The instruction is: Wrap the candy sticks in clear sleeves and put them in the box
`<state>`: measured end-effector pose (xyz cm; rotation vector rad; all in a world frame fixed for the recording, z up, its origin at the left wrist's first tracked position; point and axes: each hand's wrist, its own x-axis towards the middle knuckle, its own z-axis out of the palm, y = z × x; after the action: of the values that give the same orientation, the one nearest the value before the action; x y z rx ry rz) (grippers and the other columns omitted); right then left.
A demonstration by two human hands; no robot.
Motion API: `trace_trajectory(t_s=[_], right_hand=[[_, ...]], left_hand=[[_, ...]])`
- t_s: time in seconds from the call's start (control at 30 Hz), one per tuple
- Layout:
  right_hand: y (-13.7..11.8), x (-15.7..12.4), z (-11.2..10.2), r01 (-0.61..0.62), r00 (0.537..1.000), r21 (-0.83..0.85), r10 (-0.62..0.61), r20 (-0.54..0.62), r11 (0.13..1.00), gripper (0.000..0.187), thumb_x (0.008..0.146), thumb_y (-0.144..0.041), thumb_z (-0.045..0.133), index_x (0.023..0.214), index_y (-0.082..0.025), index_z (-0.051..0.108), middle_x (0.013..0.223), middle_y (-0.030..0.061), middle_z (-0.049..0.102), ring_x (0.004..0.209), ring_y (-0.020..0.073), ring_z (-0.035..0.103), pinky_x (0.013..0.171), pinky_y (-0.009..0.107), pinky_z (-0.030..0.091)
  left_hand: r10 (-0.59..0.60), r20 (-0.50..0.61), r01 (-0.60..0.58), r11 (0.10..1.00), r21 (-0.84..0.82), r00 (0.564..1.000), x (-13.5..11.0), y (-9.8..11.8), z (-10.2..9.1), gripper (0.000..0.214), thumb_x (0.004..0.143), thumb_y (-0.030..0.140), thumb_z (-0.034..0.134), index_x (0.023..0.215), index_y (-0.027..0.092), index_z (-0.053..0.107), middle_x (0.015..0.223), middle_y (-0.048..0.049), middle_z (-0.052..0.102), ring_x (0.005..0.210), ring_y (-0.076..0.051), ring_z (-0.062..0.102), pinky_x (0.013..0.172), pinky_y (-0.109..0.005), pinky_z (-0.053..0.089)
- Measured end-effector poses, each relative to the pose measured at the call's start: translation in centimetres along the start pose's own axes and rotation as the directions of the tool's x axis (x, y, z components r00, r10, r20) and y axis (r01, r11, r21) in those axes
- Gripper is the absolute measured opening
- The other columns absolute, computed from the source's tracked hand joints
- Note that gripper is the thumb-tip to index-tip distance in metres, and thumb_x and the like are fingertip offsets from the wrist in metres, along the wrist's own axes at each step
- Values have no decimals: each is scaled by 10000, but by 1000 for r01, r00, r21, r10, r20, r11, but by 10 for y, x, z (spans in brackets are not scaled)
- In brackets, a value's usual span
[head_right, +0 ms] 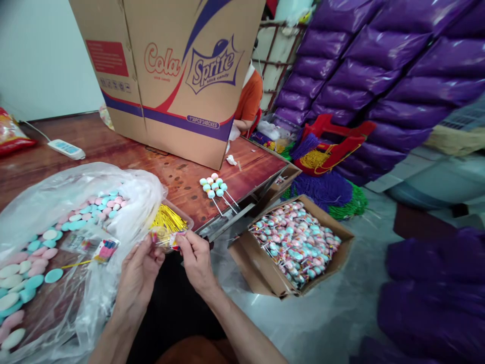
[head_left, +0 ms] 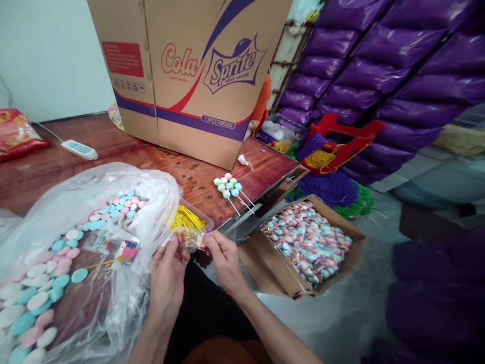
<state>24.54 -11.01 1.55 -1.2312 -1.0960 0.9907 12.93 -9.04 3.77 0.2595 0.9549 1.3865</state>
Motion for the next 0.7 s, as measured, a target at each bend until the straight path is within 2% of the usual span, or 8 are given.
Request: trace_trajectory(t_s=[0.13, 0.3, 0.37, 0.43, 0.5, 0.57, 0.63, 0.7], right_hand=[[0, 4, -8, 72, 997, -140, -72, 3, 988, 419, 995, -413, 483, 636, -205, 423, 630, -33, 429, 606, 115, 403, 596, 257, 336], [2, 18, -11, -22, 1000, -80, 22, -7, 997, 419, 978, -452, 488, 642, -203, 470, 608, -38, 462, 581, 114, 427, 574, 244, 351], [4, 31, -16, -3, 998, -114, -5, -69, 994, 408, 983, -448, 465, 659, -203, 503, 614, -36, 478, 577, 118, 428, 577, 244, 361], [8, 49, -27, 28, 980, -262, -78, -184, 965, 387, 992, -424, 430, 688, -207, 532, 633, -29, 506, 587, 129, 441, 603, 253, 375], [16, 70, -41, 21, 943, -514, -188, -275, 858, 323, 985, -371, 436, 733, -207, 553, 692, -2, 565, 651, 156, 489, 658, 273, 389], [27, 90, -54, -46, 921, -747, -262, -288, 663, 192, 947, -307, 508, 815, -193, 590, 842, 62, 639, 797, 205, 546, 727, 302, 399], [38, 107, -64, -106, 929, -877, -267, -255, 469, 101, 905, -266, 587, 887, -172, 618, 959, 124, 662, 906, 251, 557, 769, 327, 397], [47, 117, -69, -126, 942, -915, -243, -232, 382, 73, 887, -230, 616, 893, -161, 637, 957, 143, 669, 911, 262, 563, 773, 334, 390]], left_hand=[[84, -32, -83, 996, 22, 996, 3, 0, 4, 329, 545, 243, 949, 701, 142, 678, 682, 48, 632, 553, -36, 477, 535, -163, 430], [277, -60, -270, 957, 104, 959, 5, -8, 12, 383, 572, 395, 936, 723, 139, 695, 672, 44, 608, 573, -45, 462, 552, -166, 431], [277, -62, -271, 959, 89, 959, 9, -7, 13, 399, 569, 415, 935, 713, 139, 686, 663, 48, 597, 551, -39, 448, 528, -158, 422], [248, -77, -244, 968, 56, 966, 13, -2, 11, 406, 553, 405, 944, 729, 142, 689, 695, 43, 619, 563, -40, 483, 520, -151, 429], [192, -93, -191, 981, 26, 977, 17, 3, 9, 423, 521, 381, 960, 748, 140, 698, 745, 31, 653, 597, -46, 536, 527, -147, 446], [138, -112, -139, 990, 1, 984, 21, 7, 6, 448, 490, 370, 972, 763, 137, 703, 774, 21, 678, 631, -58, 581, 548, -154, 473], [103, -126, -107, 994, -20, 987, 23, 9, 4, 462, 479, 369, 976, 773, 139, 704, 786, 13, 697, 658, -75, 615, 566, -170, 493], [90, -138, -96, 995, -36, 986, 25, 10, 3, 464, 478, 364, 977, 783, 144, 704, 791, 10, 710, 671, -89, 635, 577, -186, 506]])
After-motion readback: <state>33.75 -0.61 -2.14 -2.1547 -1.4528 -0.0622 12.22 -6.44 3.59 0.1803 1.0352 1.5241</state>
